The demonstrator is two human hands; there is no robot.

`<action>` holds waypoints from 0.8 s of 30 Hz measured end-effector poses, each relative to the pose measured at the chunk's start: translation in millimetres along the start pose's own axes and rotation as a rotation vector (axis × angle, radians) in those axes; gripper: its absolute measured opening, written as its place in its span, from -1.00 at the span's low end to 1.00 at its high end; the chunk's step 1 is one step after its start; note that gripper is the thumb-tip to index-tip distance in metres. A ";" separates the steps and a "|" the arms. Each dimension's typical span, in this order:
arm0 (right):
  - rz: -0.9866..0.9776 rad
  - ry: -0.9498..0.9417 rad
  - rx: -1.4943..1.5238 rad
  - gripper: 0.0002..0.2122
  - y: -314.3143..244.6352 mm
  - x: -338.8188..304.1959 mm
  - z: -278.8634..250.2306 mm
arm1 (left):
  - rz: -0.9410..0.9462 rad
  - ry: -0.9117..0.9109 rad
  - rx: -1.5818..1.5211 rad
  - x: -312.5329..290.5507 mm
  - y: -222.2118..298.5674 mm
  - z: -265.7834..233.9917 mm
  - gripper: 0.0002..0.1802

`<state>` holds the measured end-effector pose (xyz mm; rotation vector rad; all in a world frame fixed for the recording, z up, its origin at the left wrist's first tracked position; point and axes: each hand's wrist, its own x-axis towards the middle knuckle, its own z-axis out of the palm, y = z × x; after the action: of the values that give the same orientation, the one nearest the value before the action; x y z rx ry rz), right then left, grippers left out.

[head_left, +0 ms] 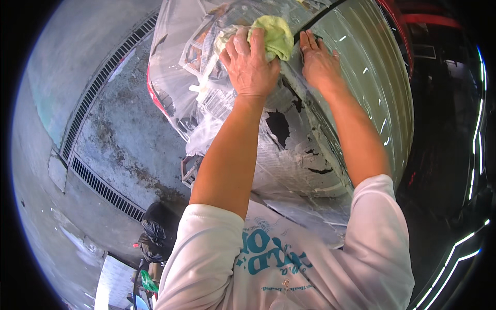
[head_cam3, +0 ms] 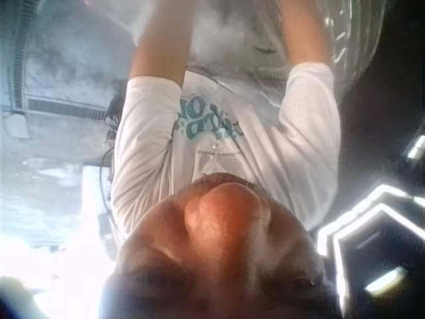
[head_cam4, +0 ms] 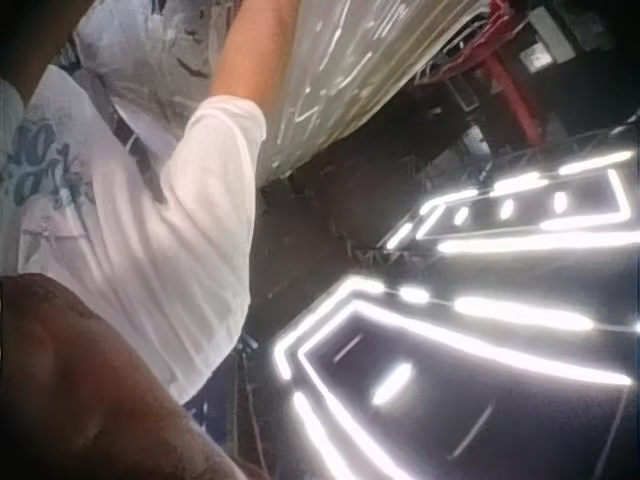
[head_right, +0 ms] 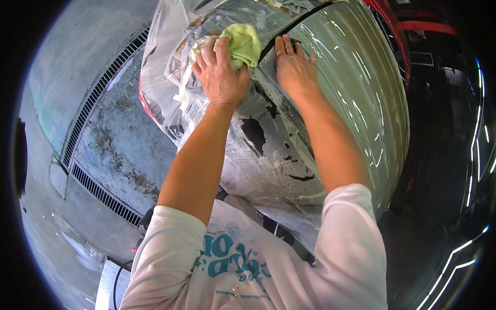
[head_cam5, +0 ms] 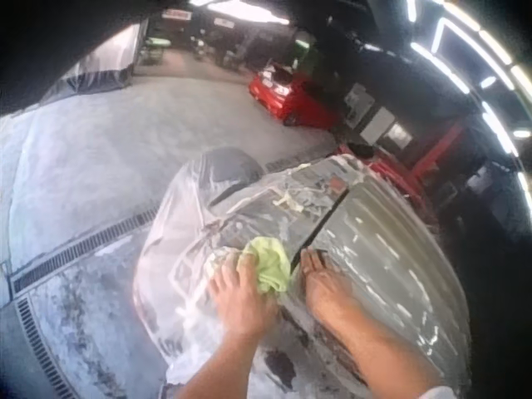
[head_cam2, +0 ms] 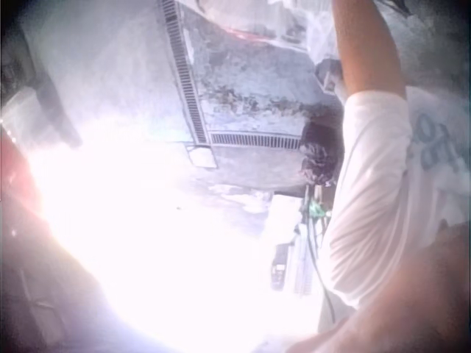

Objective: The person wipes the hood of a car with a green microfiber cloth and a black sponge. The hood is partially covered with protective plastic sheeting. The person repeatedly wipes the same area of the hood.

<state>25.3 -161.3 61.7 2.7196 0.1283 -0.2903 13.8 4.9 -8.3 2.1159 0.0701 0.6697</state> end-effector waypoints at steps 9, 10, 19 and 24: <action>0.047 -0.007 -0.044 -0.36 5.0 19.0 -9.2 | 0.011 0.022 0.009 4.9 -0.7 2.8 -0.23; 0.020 0.013 -0.028 -0.35 -2.7 15.5 -7.3 | 0.012 0.028 0.008 6.3 -2.5 4.7 -0.23; -0.002 0.034 0.032 -0.29 -13.5 -7.4 -2.9 | 0.012 0.017 0.025 5.0 -2.2 4.1 -0.21; -0.048 0.035 0.036 -0.20 -6.4 -12.5 -1.5 | 0.006 0.002 0.021 3.4 -3.3 1.8 -0.19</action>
<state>12.6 -155.4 63.4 2.7606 0.2003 -0.2614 18.2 6.5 -10.2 2.1367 0.0721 0.6782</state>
